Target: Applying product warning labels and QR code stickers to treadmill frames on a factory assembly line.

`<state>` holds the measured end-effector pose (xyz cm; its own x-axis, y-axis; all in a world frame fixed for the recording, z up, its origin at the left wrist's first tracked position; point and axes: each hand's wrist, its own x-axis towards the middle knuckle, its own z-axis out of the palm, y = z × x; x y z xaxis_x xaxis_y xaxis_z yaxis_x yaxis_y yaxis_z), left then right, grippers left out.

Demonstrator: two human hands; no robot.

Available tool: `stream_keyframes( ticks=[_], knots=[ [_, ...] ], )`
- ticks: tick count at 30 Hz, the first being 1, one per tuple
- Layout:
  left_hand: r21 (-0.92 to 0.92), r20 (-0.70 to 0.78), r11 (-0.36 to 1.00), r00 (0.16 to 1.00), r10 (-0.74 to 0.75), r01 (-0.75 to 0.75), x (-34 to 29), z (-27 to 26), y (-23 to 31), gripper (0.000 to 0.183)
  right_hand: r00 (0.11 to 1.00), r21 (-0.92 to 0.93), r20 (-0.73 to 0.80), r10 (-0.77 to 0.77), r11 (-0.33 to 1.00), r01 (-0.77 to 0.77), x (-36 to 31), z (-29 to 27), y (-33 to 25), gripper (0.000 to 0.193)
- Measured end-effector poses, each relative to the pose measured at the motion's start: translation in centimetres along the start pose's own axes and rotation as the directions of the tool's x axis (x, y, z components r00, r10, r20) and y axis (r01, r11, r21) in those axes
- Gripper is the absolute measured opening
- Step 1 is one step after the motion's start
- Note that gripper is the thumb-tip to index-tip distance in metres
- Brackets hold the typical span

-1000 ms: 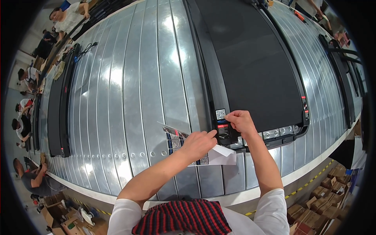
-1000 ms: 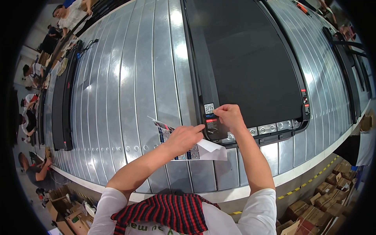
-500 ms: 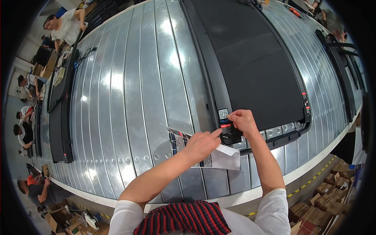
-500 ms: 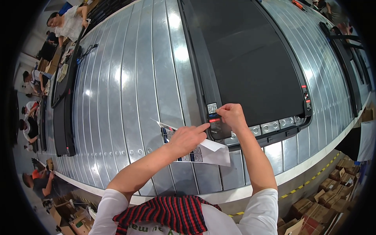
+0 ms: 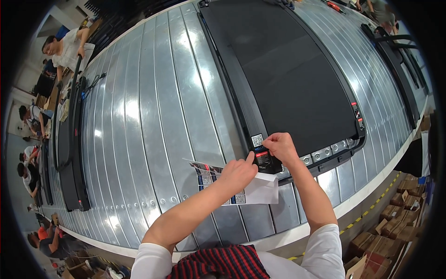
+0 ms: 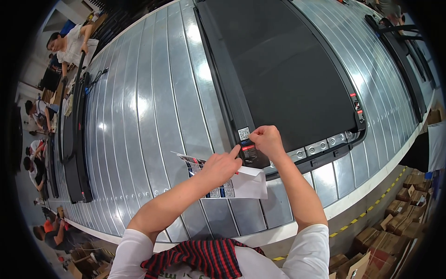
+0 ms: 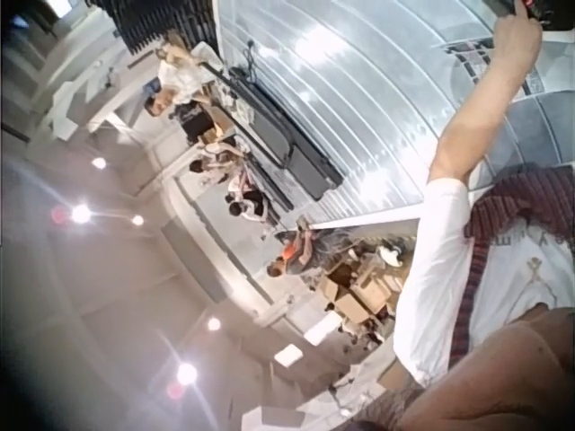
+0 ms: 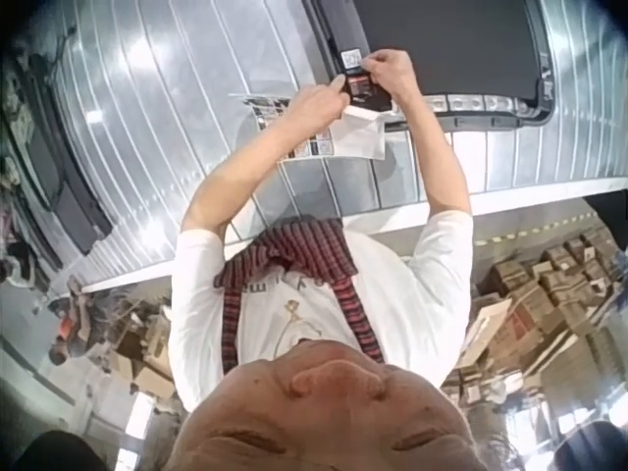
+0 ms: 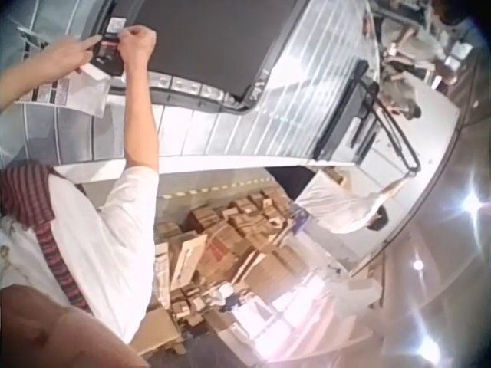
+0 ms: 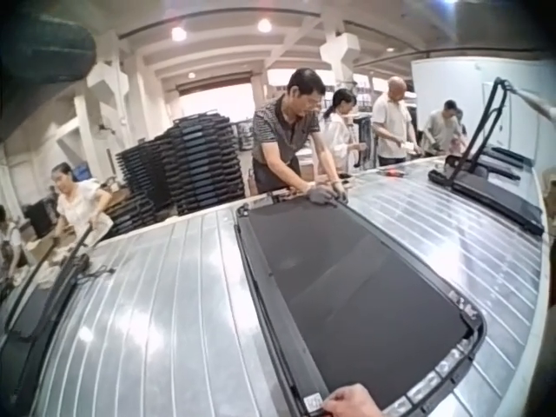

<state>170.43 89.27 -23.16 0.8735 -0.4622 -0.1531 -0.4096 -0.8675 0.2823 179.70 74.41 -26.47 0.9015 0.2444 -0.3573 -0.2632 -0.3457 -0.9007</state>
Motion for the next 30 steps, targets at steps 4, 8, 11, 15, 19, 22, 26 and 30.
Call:
stream_keyframes(
  ticks=[4, 8, 11, 15, 19, 22, 26, 30],
  knots=[
    [-0.005, -0.099, 0.996, 0.991, 0.088, -0.089, 0.3, -0.8, 0.4, 0.008, 1.000, -0.050, -0.011, -0.024, 0.998, 0.023, 0.1, -0.3, -0.4, 0.012],
    [-0.011, -0.055, 0.997, 0.996, 0.069, -0.070, 0.9, -0.1, 0.2, 0.004, 0.995, -0.202, -0.064, -0.076, 0.977, 0.062, 0.1, -0.2, -0.3, 0.012],
    [-0.013, -0.001, 0.999, 0.999, 0.047, -0.047, 0.8, -0.5, 0.0, 0.003, 0.986, -0.294, -0.094, -0.136, 0.950, 0.103, -0.1, 0.1, -0.4, 0.011],
    [-0.025, 0.013, 0.999, 0.999, 0.040, -0.040, 0.6, -0.4, -0.1, 0.003, 0.963, -0.078, -0.058, -0.262, 0.963, 0.258, -1.1, 0.4, 0.8, 0.012],
    [-0.038, 0.044, 0.999, 0.999, 0.030, -0.028, 0.5, -0.5, -0.1, 0.003, 0.968, -0.052, -0.043, -0.248, 0.968, 0.246, -1.1, 0.5, 0.8, 0.011],
    [-0.037, 0.033, 0.999, 0.999, 0.037, -0.036, 0.6, -0.3, -0.1, 0.003, 0.973, -0.235, -0.097, -0.209, 0.955, 0.181, -0.2, 0.6, 0.8, 0.014],
    [-0.041, 0.016, 0.997, 0.998, 0.060, -0.059, 0.5, -0.3, -0.5, 0.003, 0.970, -0.378, -0.133, -0.206, 0.915, 0.142, -0.3, 1.1, 0.0, 0.014],
    [-0.010, 0.083, 0.999, 0.995, 0.050, -0.049, 0.8, -0.7, -0.5, 0.013, 0.966, -0.551, -0.162, -0.202, 0.831, 0.081, -0.7, 1.5, -1.7, 0.016]
  ],
)
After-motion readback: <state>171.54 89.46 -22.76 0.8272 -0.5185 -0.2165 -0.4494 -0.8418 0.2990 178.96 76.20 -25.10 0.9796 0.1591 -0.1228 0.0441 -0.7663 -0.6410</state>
